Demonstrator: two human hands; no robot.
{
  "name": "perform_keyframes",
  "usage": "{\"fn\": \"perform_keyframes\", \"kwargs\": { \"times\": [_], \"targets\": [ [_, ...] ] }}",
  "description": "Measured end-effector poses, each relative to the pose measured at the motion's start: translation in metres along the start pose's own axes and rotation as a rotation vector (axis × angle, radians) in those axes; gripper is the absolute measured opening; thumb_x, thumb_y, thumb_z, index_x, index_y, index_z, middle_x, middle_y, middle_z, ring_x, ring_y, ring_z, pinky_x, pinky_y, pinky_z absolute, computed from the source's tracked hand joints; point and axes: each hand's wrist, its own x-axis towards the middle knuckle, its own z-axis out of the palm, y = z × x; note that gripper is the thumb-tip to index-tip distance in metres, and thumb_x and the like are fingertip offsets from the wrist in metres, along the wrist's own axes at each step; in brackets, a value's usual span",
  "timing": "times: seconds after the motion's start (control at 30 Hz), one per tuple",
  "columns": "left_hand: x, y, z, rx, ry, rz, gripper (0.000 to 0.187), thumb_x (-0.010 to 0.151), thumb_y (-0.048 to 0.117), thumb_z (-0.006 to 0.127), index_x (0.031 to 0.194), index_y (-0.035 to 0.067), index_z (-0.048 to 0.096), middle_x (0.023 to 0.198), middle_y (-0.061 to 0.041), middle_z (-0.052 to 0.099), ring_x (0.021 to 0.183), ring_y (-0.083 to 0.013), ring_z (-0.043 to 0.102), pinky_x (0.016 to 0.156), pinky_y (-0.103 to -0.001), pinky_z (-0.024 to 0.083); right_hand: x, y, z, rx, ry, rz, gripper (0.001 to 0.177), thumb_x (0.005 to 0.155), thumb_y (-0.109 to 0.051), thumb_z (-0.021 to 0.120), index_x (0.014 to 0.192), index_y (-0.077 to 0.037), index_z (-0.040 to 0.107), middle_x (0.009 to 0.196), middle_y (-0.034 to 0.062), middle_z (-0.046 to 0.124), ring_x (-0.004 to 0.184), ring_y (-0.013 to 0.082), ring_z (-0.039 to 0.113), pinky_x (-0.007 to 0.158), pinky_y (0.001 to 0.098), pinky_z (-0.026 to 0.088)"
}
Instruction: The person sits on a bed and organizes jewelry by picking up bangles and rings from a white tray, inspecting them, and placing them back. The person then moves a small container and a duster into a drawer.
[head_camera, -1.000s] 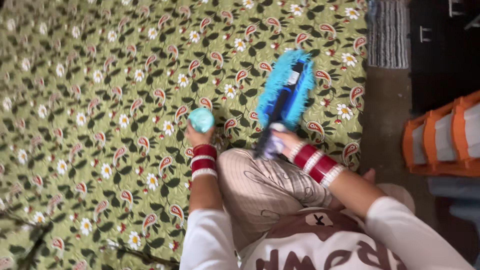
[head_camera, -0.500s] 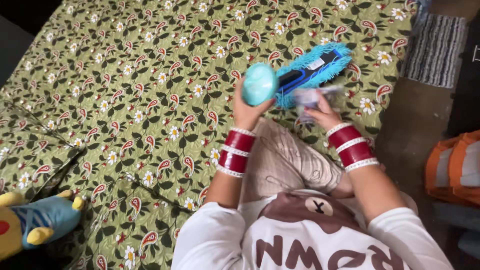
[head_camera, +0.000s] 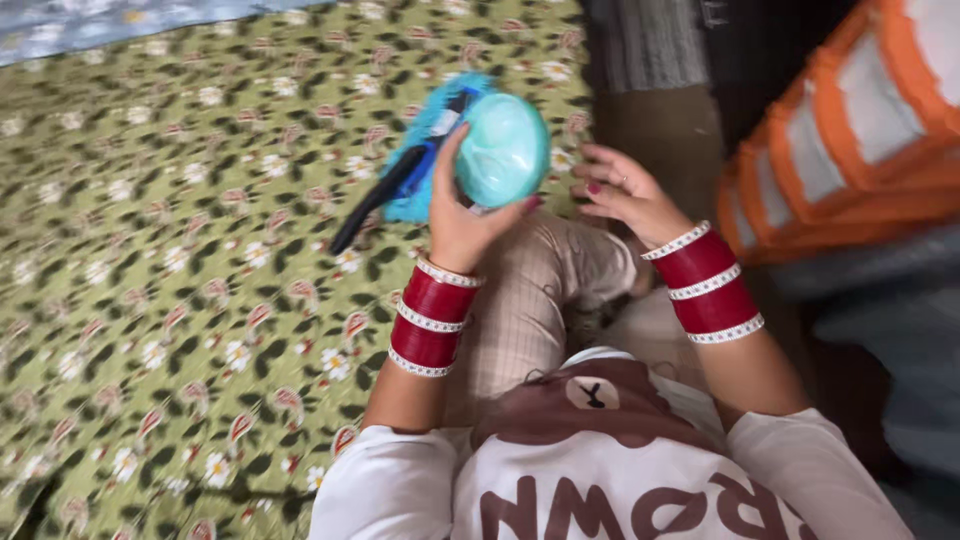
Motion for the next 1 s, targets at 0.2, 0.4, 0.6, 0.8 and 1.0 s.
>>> {"fn": "perform_keyframes", "kwargs": {
  "times": [0.2,0.4,0.6,0.8,1.0],
  "targets": [
    [-0.001,0.002,0.112,0.119,-0.304,0.084,0.102,0.062,0.025,0.097,0.148,0.005,0.045,0.146,-0.022,0.055,0.136,-0.0404,0.056,0.119,-0.046,0.045,-0.058,-0.019,-0.036,0.326,0.070,-0.136,0.075,0.101,-0.032,0.063,0.162,-0.014,0.023,0.159,0.0111,0.041,0.141,0.0294,0.049,0.106,0.0505,0.052],
    [0.014,-0.015,0.201,0.157,-0.520,-0.055,0.099,0.062,0.024,0.091,0.149,0.012,0.045,0.146,-0.030,0.048,0.127,-0.0455,0.058,0.106,-0.047,0.054,-0.061,0.004,-0.098,0.429,0.286,-0.102,0.067,0.102,-0.032,0.059,0.158,-0.010,0.029,0.156,0.0129,0.045,0.143,0.0297,0.048,0.108,0.0517,0.051],
    [0.029,-0.078,0.275,0.182,-0.640,-0.187,0.109,0.063,0.022,0.092,0.156,0.012,0.036,0.157,-0.033,0.035,0.135,-0.0516,0.050,0.109,-0.049,0.050,-0.027,0.040,-0.183,0.410,0.431,0.041,0.060,0.098,-0.013,0.062,0.152,-0.005,0.039,0.145,0.0122,0.054,0.134,0.0259,0.055,0.109,0.0451,0.050],
    [0.061,-0.125,0.373,0.023,-0.634,-0.270,0.124,0.063,0.033,0.094,0.162,0.010,0.022,0.165,-0.035,0.014,0.146,-0.0504,0.042,0.116,-0.049,0.048,-0.008,0.053,-0.286,0.527,0.568,0.151,0.054,0.101,-0.013,0.061,0.151,-0.003,0.043,0.141,0.0139,0.055,0.129,0.0286,0.058,0.106,0.0466,0.051],
    [0.112,-0.114,0.445,-0.082,-0.937,-0.383,0.128,0.065,0.047,0.092,0.163,0.008,0.020,0.167,-0.033,0.009,0.148,-0.0511,0.035,0.110,-0.052,0.048,-0.046,0.014,-0.321,0.526,0.819,0.208,0.062,0.097,-0.014,0.057,0.156,-0.006,0.041,0.151,0.0125,0.052,0.135,0.0280,0.054,0.109,0.0441,0.049]
  ]
}}
